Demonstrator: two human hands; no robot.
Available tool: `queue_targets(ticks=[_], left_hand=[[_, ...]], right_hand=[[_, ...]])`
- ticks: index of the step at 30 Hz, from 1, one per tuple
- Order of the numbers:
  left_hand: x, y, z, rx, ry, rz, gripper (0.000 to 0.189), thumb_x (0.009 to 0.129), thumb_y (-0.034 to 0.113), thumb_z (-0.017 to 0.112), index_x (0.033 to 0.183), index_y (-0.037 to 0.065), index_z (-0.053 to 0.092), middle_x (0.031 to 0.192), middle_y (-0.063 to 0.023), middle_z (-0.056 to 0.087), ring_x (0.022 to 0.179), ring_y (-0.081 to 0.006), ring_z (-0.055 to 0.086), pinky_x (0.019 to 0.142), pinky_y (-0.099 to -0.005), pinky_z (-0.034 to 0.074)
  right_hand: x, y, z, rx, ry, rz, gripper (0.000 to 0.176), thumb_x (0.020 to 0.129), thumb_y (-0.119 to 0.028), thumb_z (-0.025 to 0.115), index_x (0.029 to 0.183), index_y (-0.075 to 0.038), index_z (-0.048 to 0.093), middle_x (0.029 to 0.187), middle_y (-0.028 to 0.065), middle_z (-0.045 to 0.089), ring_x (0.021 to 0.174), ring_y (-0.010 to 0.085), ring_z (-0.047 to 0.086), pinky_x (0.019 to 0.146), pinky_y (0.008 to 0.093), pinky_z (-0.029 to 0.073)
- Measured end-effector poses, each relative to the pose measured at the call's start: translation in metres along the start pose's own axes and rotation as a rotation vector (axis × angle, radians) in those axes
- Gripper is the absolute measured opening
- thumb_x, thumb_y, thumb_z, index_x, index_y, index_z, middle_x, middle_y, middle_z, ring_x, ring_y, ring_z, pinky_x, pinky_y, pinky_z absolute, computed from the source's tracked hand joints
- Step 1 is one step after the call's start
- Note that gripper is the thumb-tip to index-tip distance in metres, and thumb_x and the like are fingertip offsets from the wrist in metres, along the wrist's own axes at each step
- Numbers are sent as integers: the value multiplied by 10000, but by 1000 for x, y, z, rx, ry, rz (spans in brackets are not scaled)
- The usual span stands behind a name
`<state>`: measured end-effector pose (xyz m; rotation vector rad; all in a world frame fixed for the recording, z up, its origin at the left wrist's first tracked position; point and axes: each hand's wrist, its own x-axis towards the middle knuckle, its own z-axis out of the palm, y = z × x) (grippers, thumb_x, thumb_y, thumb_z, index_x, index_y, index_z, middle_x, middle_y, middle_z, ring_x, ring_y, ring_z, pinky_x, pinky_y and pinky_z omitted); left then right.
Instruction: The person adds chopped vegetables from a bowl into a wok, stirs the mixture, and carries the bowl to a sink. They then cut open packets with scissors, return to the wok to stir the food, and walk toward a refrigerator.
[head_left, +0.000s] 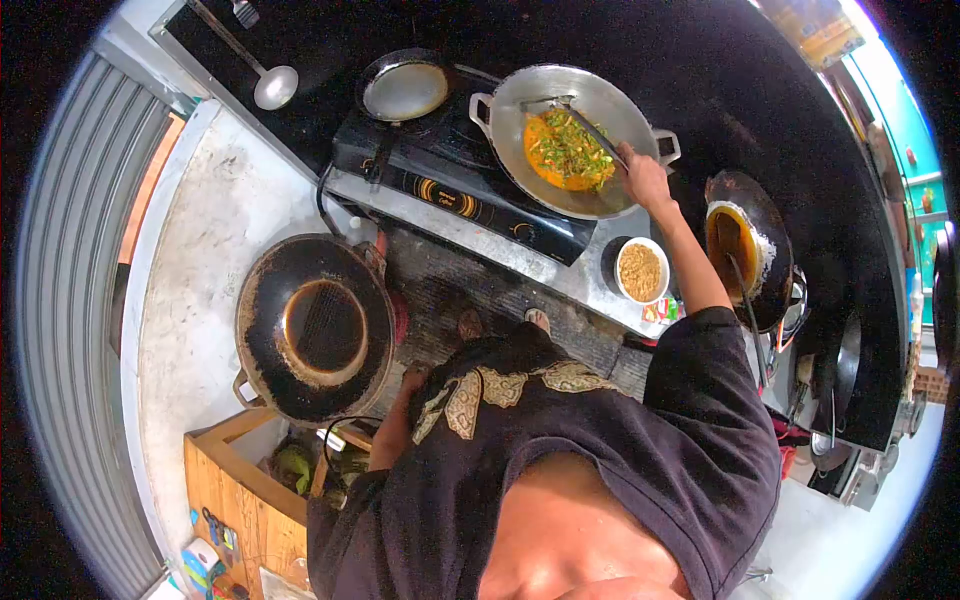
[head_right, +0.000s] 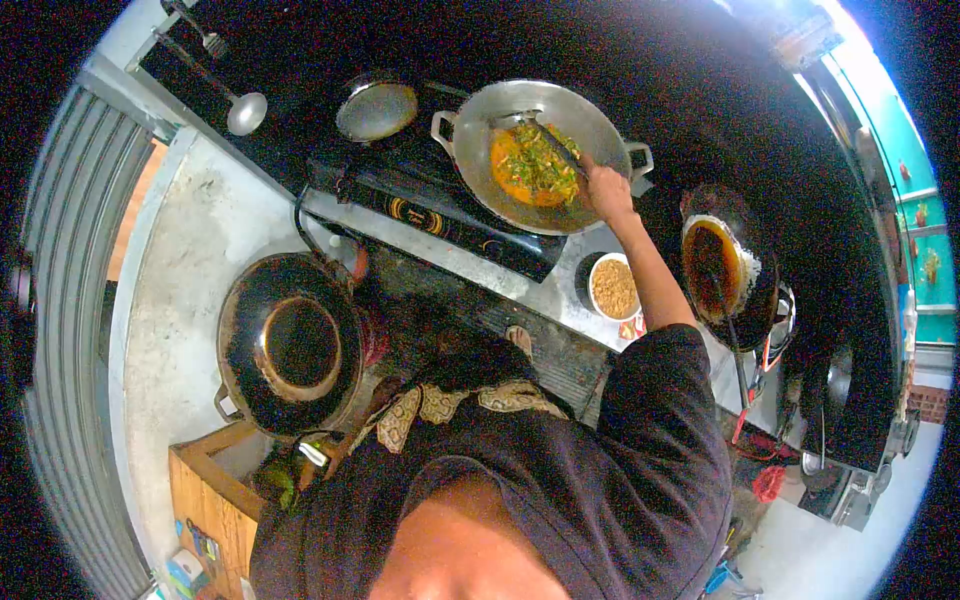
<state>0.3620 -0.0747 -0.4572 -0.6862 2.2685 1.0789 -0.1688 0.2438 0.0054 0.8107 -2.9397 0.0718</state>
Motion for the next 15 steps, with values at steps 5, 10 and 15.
queue_targets(ticks=[5,10,15], left_hand=[[-3,-1,1,-8,-7,-15,413,786,444,551,1035,118,593,1042,-145,612,957,-335,582,832,-389,463],[-10,-9,7,9,78,-89,429,787,470,556,1027,115,586,1020,-145,619,937,-337,590,819,-389,469],[-5,-6,-1,36,157,94,417,794,446,556,1053,121,572,1009,-147,614,936,-331,587,832,-396,465]], right_hand=[[-11,13,-9,-32,-67,-16,261,841,-256,541,1057,-110,541,781,213,626,734,380,614,636,474,485],[2,31,-5,-123,-23,-11,326,838,-264,545,1137,-137,533,758,211,624,714,361,622,607,466,488],[14,46,5,-187,53,-43,350,822,-247,556,1153,-141,516,739,206,620,687,356,622,575,457,491]])
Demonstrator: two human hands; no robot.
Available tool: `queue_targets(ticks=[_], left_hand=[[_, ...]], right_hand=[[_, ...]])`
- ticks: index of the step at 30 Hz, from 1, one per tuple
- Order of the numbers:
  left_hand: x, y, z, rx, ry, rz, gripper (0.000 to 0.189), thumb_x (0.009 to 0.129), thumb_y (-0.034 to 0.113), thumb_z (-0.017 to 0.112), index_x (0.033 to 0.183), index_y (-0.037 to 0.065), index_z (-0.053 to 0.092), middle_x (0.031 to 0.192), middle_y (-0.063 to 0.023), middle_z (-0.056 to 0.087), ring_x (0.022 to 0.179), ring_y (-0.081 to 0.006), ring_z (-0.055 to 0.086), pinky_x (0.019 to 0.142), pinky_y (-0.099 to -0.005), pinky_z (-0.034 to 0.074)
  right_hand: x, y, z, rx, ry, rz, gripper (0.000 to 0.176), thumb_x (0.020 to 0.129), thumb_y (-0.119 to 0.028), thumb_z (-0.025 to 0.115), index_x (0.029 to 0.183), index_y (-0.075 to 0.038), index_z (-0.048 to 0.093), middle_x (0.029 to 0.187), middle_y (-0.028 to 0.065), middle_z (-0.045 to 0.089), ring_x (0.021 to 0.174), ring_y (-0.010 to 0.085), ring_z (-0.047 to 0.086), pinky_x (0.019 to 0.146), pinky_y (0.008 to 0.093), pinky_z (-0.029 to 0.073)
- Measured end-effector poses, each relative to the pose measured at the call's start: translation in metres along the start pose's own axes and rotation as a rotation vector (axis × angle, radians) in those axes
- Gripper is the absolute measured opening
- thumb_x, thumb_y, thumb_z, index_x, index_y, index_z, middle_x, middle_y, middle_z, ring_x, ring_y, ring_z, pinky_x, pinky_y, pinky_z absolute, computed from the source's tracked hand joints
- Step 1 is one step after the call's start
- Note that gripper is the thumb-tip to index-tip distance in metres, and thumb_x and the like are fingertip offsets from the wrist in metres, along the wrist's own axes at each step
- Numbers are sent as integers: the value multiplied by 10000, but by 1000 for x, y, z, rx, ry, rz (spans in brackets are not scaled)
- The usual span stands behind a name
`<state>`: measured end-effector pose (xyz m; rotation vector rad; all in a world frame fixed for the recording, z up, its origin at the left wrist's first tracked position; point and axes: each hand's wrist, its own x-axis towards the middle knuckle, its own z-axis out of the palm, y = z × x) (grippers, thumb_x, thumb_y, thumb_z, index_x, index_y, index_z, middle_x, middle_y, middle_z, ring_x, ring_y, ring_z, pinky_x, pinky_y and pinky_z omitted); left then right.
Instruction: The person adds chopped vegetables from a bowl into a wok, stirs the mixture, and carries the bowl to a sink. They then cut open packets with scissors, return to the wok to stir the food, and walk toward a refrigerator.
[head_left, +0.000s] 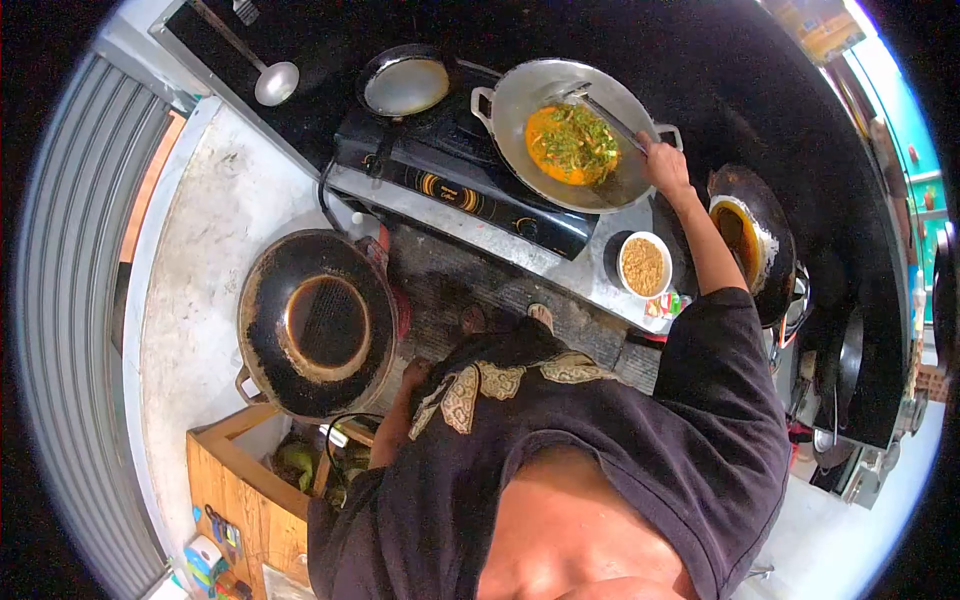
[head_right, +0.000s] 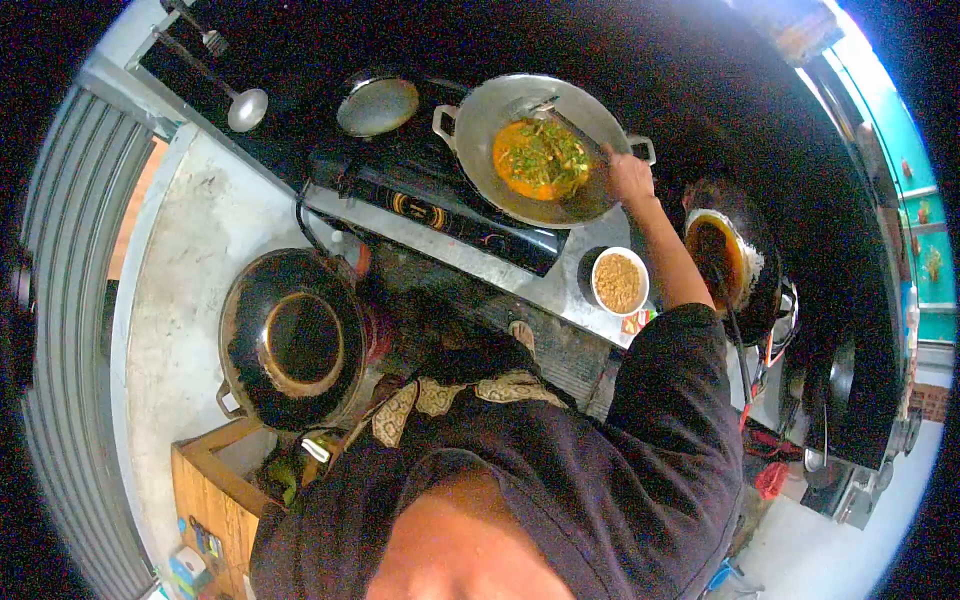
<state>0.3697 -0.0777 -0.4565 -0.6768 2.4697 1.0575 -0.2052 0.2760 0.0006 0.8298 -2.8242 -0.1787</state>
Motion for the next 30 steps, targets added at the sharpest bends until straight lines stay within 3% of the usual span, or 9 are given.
queue_targets(ticks=[1,4,8,13,18,22,28,30], left_hand=[[2,0,-1,14,20,67,411,791,438,562,1060,126,573,1016,-150,610,944,-327,583,840,-393,462],[5,5,2,-316,-146,-184,403,797,404,562,1092,130,568,1098,-160,575,998,-315,559,880,-397,439],[1,5,11,-145,-185,-172,406,805,399,543,1104,125,569,1122,-154,565,997,-316,561,875,-408,441],[12,5,14,-86,-122,-113,402,814,396,521,1099,118,580,1129,-138,569,994,-322,566,864,-423,446],[14,7,2,-122,-145,-122,395,818,393,512,1091,117,584,1078,-125,599,978,-319,575,841,-428,458],[21,8,5,-156,-131,-28,387,797,397,552,1071,126,588,1053,-122,610,942,-300,589,803,-407,476],[10,42,-29,-161,-378,-432,329,803,321,568,1081,144,584,1002,-110,624,903,-268,602,767,-404,488],[0,23,-13,-343,-261,-247,327,813,333,550,1087,158,583,1000,-110,621,930,-270,590,795,-412,479]], right_hand=[[-4,1,-6,-6,-37,0,350,819,-236,552,1148,-122,515,738,215,617,696,352,624,574,453,493],[-29,11,-9,48,-58,25,346,822,-230,551,1134,-85,510,753,229,615,710,367,618,589,471,490],[-75,1,-28,215,-168,145,282,836,-194,546,1073,-42,525,823,235,618,757,405,597,641,489,469],[-111,-2,-82,392,-125,213,262,818,-201,595,1023,-38,579,877,203,637,810,342,625,694,403,482],[-121,28,-127,172,-139,113,258,802,-192,614,1022,-58,606,875,188,645,799,327,632,696,396,486],[-115,38,-109,212,-191,95,263,794,-197,619,1022,-66,609,859,196,639,797,351,620,691,402,481],[-95,15,-61,265,-145,37,259,805,-223,610,1016,-73,599,822,190,634,783,376,606,688,433,471],[-90,9,-87,303,-144,66,252,799,-215,617,1009,-76,610,874,182,634,825,372,599,715,423,473]])
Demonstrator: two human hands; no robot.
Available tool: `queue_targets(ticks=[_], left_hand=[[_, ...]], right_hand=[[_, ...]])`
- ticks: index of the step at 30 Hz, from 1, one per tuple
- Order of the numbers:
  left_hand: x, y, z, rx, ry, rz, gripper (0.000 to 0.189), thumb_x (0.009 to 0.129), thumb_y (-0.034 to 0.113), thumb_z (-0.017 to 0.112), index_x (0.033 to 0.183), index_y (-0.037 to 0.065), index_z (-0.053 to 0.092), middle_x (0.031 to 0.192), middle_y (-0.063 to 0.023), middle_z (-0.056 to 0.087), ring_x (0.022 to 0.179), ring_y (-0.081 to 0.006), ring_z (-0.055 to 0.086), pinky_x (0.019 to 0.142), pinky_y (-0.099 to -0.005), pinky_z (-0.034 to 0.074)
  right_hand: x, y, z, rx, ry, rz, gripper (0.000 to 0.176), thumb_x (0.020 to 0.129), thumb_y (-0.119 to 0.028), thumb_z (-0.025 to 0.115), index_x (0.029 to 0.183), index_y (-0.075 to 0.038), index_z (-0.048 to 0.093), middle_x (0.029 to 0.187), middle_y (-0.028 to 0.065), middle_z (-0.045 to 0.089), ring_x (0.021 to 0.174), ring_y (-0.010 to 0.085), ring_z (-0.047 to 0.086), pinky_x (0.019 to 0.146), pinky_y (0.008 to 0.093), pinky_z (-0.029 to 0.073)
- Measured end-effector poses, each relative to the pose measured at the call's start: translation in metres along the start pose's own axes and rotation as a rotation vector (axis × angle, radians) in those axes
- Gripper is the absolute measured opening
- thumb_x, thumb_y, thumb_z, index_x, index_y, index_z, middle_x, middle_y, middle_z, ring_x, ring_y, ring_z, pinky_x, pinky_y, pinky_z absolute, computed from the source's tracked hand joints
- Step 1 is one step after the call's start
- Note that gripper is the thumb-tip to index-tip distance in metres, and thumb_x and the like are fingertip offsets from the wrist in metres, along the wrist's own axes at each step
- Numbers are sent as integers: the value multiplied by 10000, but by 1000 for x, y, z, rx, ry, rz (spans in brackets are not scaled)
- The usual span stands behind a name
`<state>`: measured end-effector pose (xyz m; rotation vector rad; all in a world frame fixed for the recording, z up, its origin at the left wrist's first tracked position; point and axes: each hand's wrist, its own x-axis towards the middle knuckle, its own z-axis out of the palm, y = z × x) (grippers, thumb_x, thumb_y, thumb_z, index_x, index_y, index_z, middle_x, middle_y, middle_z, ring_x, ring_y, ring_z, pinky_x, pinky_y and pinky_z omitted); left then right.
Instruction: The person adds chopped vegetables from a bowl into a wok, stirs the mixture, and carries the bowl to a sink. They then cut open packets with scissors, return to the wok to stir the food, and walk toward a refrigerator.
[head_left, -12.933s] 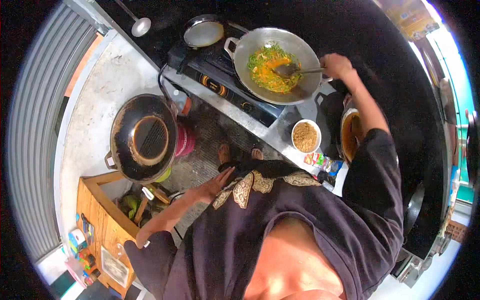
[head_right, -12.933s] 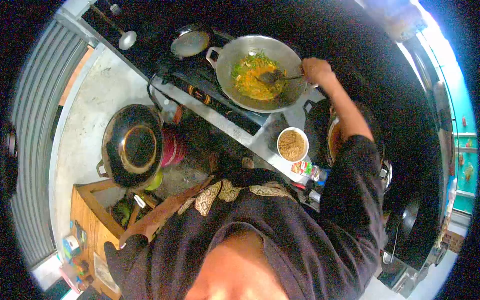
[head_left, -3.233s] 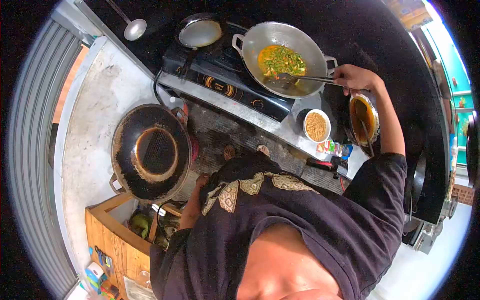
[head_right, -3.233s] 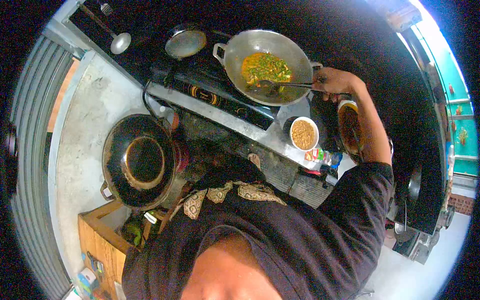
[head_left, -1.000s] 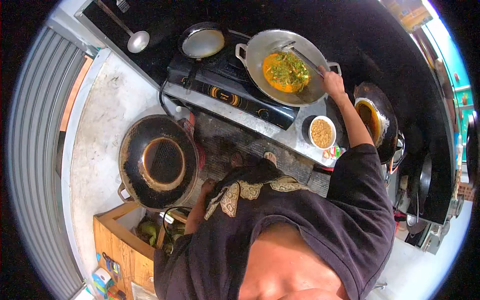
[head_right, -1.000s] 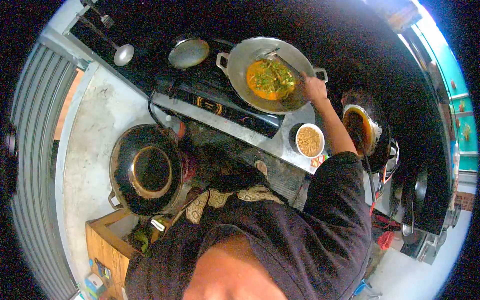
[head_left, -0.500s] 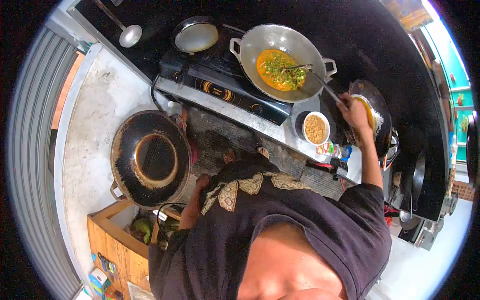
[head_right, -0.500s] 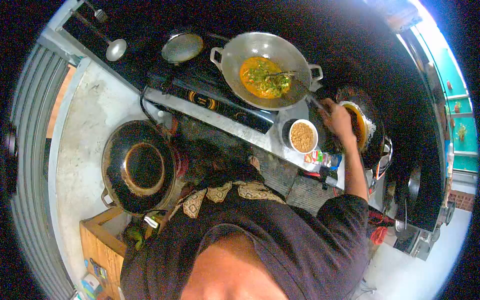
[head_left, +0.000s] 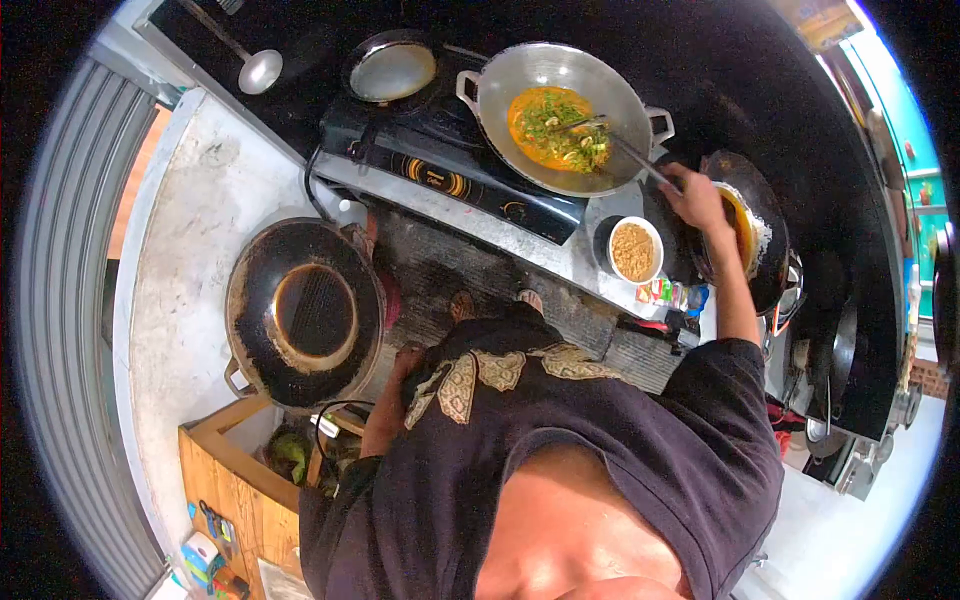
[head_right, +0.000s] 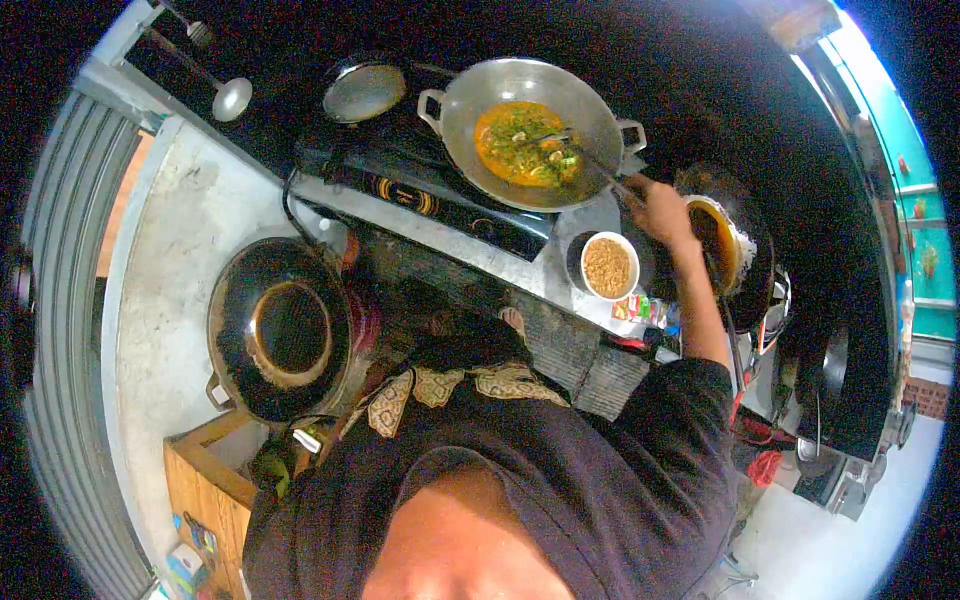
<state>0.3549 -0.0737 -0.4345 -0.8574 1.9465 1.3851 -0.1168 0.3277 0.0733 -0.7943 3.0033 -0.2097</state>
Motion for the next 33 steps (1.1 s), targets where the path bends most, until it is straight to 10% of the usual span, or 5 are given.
queue_targets(ticks=[4,7,14,25,33], left_hand=[[10,-26,5,872,361,1008,319,811,291,519,1098,167,586,1012,-114,614,1005,-276,555,855,-419,454],[14,-45,17,584,158,443,319,811,283,509,1089,149,588,1014,-116,616,974,-286,560,822,-421,462],[38,-27,18,525,105,15,342,856,373,492,1017,92,600,962,-123,629,777,-311,613,663,-421,501],[23,-33,9,555,98,407,383,783,379,519,1051,118,596,921,-159,619,907,-327,593,830,-423,455],[-5,3,6,212,142,23,400,778,370,530,1094,128,575,1049,-153,590,985,-312,562,871,-407,442]], right_hand=[[-1,12,-72,-68,-136,-32,239,768,-140,635,990,-51,636,934,159,647,841,307,631,745,376,483],[1,5,-112,-173,-275,-93,268,746,-166,621,1002,-88,634,917,157,644,850,340,614,748,395,488],[19,26,-90,-221,-375,-60,327,739,-130,641,1057,-55,623,998,153,639,911,306,619,795,366,484],[34,28,-8,2,27,-56,258,790,-213,622,988,-47,614,829,189,636,755,349,614,672,401,472],[18,9,-34,-48,-159,-17,261,786,-185,625,1004,-40,627,919,178,641,824,325,627,722,377,479]])
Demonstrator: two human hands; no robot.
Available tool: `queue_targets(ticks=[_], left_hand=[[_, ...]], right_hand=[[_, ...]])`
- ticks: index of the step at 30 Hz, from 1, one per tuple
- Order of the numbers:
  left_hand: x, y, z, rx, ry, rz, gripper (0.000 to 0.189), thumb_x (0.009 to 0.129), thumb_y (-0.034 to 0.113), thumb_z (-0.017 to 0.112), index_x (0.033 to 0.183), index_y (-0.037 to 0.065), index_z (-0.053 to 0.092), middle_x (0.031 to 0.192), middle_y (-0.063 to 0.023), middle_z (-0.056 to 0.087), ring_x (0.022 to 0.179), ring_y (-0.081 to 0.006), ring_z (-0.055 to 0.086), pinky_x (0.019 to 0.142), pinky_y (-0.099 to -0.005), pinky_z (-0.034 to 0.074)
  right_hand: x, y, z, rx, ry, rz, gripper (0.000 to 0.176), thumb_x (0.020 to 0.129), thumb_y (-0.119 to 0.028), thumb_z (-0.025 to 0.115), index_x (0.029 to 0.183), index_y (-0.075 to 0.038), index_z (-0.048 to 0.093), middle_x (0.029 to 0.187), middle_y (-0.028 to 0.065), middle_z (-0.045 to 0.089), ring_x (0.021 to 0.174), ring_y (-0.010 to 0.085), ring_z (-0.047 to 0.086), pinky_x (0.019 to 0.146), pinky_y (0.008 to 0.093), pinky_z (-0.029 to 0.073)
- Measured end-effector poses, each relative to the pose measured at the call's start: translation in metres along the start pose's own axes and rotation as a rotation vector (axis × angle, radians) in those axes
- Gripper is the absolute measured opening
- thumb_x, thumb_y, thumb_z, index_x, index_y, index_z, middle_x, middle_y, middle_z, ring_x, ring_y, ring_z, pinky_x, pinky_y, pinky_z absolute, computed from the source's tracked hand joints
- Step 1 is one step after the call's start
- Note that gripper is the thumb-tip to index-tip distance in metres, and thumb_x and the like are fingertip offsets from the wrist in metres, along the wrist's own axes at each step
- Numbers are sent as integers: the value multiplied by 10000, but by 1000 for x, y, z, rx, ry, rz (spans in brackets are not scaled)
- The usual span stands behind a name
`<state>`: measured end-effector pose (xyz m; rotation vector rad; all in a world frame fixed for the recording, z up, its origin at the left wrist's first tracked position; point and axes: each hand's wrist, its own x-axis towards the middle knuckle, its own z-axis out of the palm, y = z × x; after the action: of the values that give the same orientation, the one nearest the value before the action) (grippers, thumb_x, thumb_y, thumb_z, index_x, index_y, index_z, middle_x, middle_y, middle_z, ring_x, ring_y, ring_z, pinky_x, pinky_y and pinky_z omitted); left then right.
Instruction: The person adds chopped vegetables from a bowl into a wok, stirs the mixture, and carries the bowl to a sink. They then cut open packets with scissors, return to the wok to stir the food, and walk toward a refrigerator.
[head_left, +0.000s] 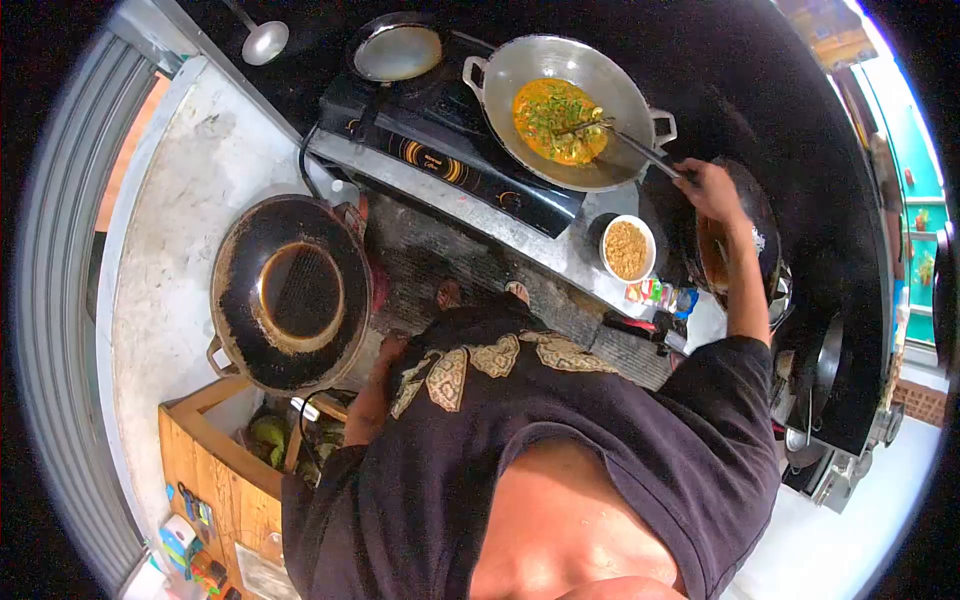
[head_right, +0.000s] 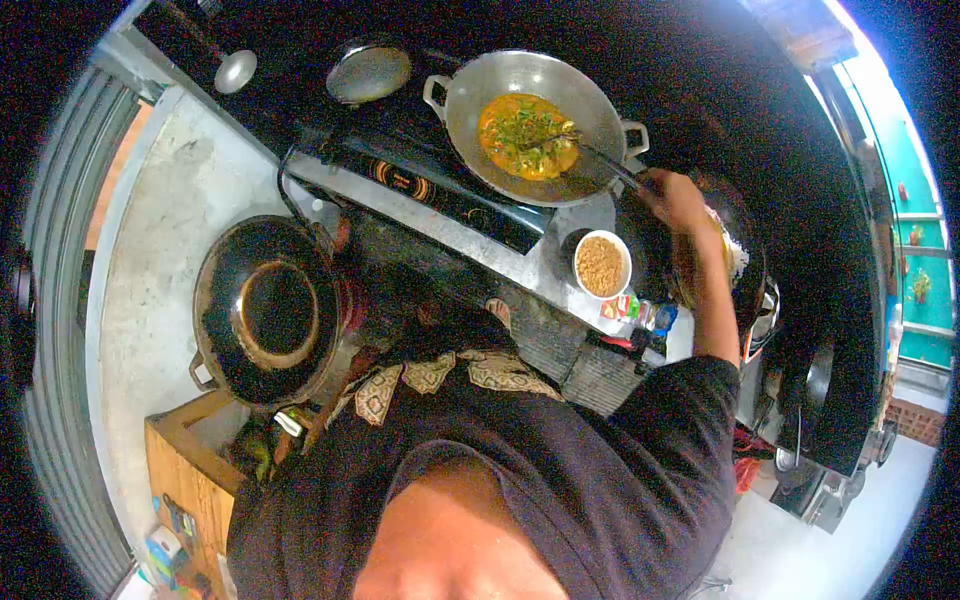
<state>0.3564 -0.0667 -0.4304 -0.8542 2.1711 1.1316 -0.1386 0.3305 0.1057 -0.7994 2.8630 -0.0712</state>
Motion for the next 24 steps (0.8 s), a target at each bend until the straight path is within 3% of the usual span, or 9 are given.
queue_targets(ticks=[3,6,14,15,16,19,20,23,24], left_hand=[[1,-6,4,17,-19,12,408,784,395,526,1075,115,581,1062,-158,586,1001,-316,555,870,-408,440],[5,-10,6,34,-37,26,421,789,420,522,1057,101,588,1075,-163,582,1016,-320,548,869,-408,438],[-7,19,-10,-33,-45,26,479,793,497,517,1008,78,607,1106,-172,574,1052,-327,535,868,-408,433],[5,4,1,35,-26,36,461,800,484,515,1013,87,607,1111,-166,573,1047,-324,538,871,-409,433],[23,-16,18,103,-5,44,442,807,472,512,1018,95,608,1117,-161,572,1041,-321,542,873,-411,433],[22,-24,22,129,23,137,410,827,429,493,1047,100,599,1129,-161,565,1041,-319,542,876,-415,435],[20,-23,22,107,22,134,402,829,414,488,1052,98,596,1125,-166,565,1043,-323,541,876,-416,436],[9,-17,23,54,-1,123,379,836,369,475,1069,92,589,1114,-182,567,1050,-337,536,877,-418,442],[5,-15,22,38,-11,130,372,839,354,470,1075,91,587,1111,-187,568,1052,-341,535,877,-419,444]], right_hand=[[-10,13,-43,96,-64,-61,277,771,-154,640,1008,-14,625,930,161,652,831,276,641,733,351,485],[-9,15,-74,-63,-171,-112,231,741,-227,647,919,-80,652,847,160,649,799,357,618,710,403,488],[26,-16,-74,-112,-354,-21,227,738,-152,644,928,-28,648,791,153,646,751,273,637,662,361,480],[35,-15,-64,-82,-363,3,224,737,-160,647,920,-30,648,790,152,644,746,277,634,656,367,478],[46,6,-46,-153,-221,-180,231,741,-168,649,932,-37,650,821,150,644,755,275,634,650,374,481],[57,-10,-62,-114,-286,-38,240,740,-168,653,946,-45,650,858,148,643,787,283,631,657,377,489],[60,-7,-71,-185,-241,-206,242,740,-171,660,951,-53,656,797,139,643,712,243,640,582,348,503],[64,-37,-110,-237,-448,155,228,745,-173,665,942,-59,662,691,111,630,582,188,625,487,310,494],[64,-36,-116,-267,-423,56,204,757,-166,656,935,-65,666,593,71,597,476,144,583,411,279,463]])
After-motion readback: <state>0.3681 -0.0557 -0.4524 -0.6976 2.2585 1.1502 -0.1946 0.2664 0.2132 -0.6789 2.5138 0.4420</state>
